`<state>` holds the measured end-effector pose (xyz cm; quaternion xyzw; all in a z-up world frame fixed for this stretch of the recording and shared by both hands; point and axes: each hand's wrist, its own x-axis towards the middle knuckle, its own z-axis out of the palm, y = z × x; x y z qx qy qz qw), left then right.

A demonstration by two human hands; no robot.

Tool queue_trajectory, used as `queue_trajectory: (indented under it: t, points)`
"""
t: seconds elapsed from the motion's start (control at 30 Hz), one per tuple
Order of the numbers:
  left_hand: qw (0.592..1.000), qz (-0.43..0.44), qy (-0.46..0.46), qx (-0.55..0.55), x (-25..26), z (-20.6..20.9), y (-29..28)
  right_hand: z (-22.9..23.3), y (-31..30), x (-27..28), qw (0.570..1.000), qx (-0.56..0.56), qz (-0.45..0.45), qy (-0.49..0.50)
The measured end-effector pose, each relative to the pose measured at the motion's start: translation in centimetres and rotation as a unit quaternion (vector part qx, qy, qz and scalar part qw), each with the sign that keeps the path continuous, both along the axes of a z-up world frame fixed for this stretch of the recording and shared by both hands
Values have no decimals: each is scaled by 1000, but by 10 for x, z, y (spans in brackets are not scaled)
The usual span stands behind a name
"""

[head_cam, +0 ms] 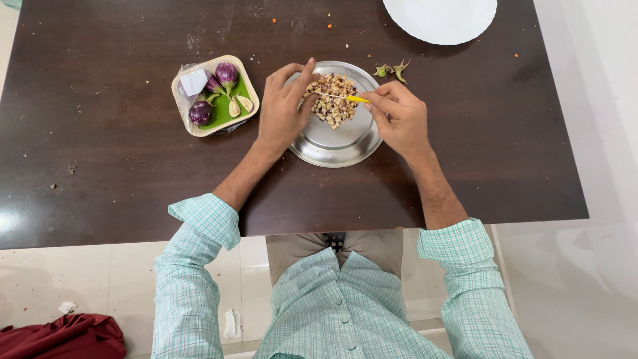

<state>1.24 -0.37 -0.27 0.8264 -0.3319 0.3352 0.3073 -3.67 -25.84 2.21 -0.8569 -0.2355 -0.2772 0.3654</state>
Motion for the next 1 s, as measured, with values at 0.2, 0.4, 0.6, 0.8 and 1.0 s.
queue_trajectory:
  t: [0.2,0.4,0.6,0.8,1.0]
  points:
    - [999,-6,45,-16,2,-1,6,8,-13,1,999,32,-16,8]
    - [961,99,230,-122,5,-4,28,-13,-41,22,965,162,-146,144]
    - [980,153,118,38,21,-27,34,-40,-111,86,970,117,-187,102]
    - [975,176,82,108,37,-39,27,-65,-169,167,978,-55,-192,58]
    - [972,187,70,120,38,-45,28,-92,-190,178,971,-149,-184,16]
